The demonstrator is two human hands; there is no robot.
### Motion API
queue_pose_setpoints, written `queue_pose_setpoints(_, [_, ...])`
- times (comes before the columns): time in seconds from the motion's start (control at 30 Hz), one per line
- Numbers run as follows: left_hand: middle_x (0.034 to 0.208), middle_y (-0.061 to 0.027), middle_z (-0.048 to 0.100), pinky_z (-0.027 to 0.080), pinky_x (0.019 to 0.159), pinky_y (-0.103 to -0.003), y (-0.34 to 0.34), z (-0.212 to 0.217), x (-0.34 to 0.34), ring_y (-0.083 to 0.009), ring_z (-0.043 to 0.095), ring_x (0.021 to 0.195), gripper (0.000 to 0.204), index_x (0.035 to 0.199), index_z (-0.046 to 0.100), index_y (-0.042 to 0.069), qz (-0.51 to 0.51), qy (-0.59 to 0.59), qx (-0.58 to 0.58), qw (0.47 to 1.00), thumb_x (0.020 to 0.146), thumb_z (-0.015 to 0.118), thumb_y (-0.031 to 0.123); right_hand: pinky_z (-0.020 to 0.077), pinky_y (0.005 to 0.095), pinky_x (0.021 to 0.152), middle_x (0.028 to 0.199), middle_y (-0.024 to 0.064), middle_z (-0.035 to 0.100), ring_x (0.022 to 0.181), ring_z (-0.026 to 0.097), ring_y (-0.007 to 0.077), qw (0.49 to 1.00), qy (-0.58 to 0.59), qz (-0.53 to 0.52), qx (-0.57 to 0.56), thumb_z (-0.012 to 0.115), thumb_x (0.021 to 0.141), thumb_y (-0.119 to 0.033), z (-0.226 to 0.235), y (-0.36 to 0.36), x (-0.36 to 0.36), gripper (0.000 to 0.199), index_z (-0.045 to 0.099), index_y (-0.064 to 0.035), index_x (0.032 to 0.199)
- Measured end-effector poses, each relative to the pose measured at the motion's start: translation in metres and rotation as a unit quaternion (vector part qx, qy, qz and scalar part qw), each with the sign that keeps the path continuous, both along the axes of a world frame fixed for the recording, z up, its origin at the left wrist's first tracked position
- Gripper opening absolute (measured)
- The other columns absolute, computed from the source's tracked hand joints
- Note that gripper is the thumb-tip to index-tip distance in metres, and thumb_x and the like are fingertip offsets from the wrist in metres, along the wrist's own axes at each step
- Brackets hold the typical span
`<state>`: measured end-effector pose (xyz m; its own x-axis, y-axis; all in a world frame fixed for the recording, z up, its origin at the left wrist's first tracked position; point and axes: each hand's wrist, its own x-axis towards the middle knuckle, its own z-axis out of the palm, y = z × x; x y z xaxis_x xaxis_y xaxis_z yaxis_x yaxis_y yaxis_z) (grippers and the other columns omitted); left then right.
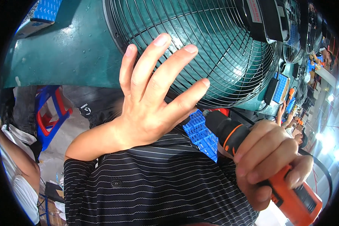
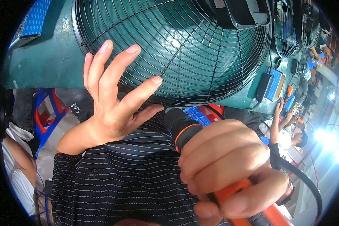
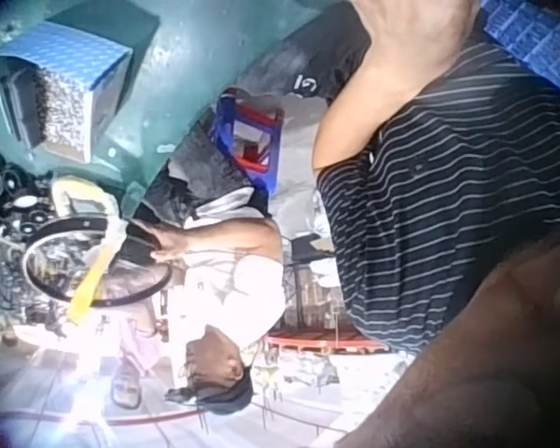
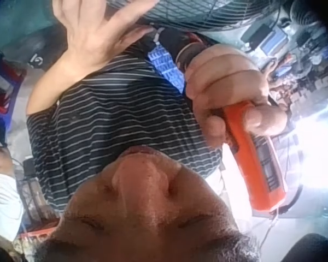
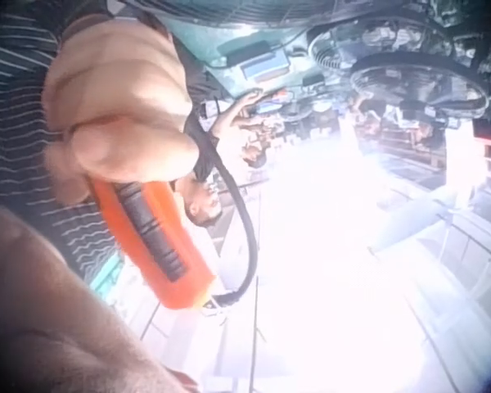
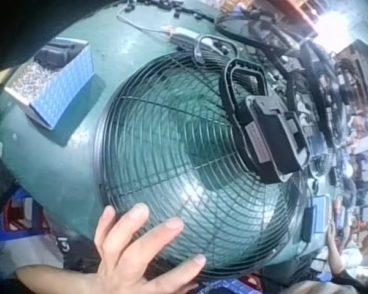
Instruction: Assembling and securing industrial fan grills and housings using a power drill.
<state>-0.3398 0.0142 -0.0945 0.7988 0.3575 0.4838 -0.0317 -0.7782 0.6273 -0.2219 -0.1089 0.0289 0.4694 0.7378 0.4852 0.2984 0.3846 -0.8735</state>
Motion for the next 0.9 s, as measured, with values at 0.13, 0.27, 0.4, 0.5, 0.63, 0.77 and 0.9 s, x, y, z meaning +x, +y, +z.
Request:
queue_pose_setpoints(0.13, [0.139,-0.0141,0.053,0.022,0.112,-0.059,0.006,0.009,0.000,-0.0399,0.039,0.135,0.064,0.119,0.066,0.025,-0.013,0.023,0.031,0.999,0.059,0.083,0.036,0.0554,0.0226,0.053,0.072,0.0038,0.064,0.057,0.064,0.0127,0.993,0.012,0.104,-0.049,0.073,0.078,-0.010,0.006,0.001,0.018,0.048,0.050,-0.0070,0.120])
queue_pose_setpoints(0.27, [0.135,-0.0106,0.056,0.026,0.112,-0.057,0.034,0.018,0.001,-0.0336,0.046,0.128,0.067,0.120,0.066,0.020,-0.063,0.012,0.086,0.994,0.055,0.082,0.030,0.0564,0.0228,0.054,0.072,0.0037,0.065,0.059,0.066,0.0120,0.982,0.060,0.175,-0.041,0.074,0.077,-0.008,0.002,0.000,0.032,0.049,0.051,-0.0085,0.120])
queue_pose_setpoints(0.4, [0.131,-0.0089,0.057,0.031,0.113,-0.055,0.068,0.033,0.002,-0.0293,0.051,0.124,0.078,0.119,0.065,0.015,-0.141,0.050,0.109,0.983,0.043,0.083,0.020,0.0575,0.0232,0.055,0.073,0.0041,0.065,0.059,0.067,0.0125,0.979,0.058,0.196,-0.009,0.074,0.076,-0.008,-0.001,-0.001,0.036,0.053,0.049,-0.0091,0.123])
queue_pose_setpoints(0.5, [0.128,-0.0099,0.057,0.032,0.113,-0.054,0.080,0.052,0.016,-0.0306,0.050,0.125,0.079,0.116,0.066,0.012,-0.148,0.052,0.139,0.978,0.040,0.084,0.016,0.0571,0.0250,0.055,0.074,0.0050,0.064,0.059,0.066,0.0141,0.978,0.042,0.206,-0.013,0.075,0.079,-0.011,-0.001,-0.001,0.035,0.060,0.045,-0.0104,0.130])
queue_pose_setpoints(0.63, [0.115,-0.0183,0.053,0.036,0.105,-0.051,0.096,0.060,0.042,-0.0350,0.052,0.112,0.049,0.116,0.059,0.003,-0.240,-0.017,0.185,0.953,0.072,0.072,0.019,0.0532,0.0269,0.053,0.077,0.0054,0.061,0.058,0.061,0.0163,0.982,0.014,0.174,-0.068,0.074,0.084,-0.017,-0.001,0.003,0.030,0.070,0.035,-0.0115,0.142])
queue_pose_setpoints(0.77, [0.114,-0.0157,0.054,0.037,0.106,-0.051,0.094,0.055,0.032,-0.0331,0.053,0.108,0.054,0.116,0.057,0.002,-0.259,-0.039,0.157,0.952,0.068,0.074,0.019,0.0482,0.0273,0.052,0.076,0.0052,0.057,0.057,0.056,0.0150,0.982,0.043,0.177,-0.045,0.067,0.087,-0.015,-0.008,0.012,0.028,0.061,0.038,-0.0073,0.140])
queue_pose_setpoints(0.9, [0.126,-0.0128,0.055,0.036,0.111,-0.047,0.083,0.058,0.020,-0.0336,0.049,0.124,0.077,0.117,0.058,0.007,-0.210,0.054,0.126,0.968,0.045,0.086,0.010,0.0462,0.0278,0.052,0.075,0.0053,0.054,0.055,0.051,0.0135,0.984,0.023,0.178,-0.019,0.060,0.088,-0.013,-0.010,0.015,0.025,0.053,0.042,-0.0034,0.137])
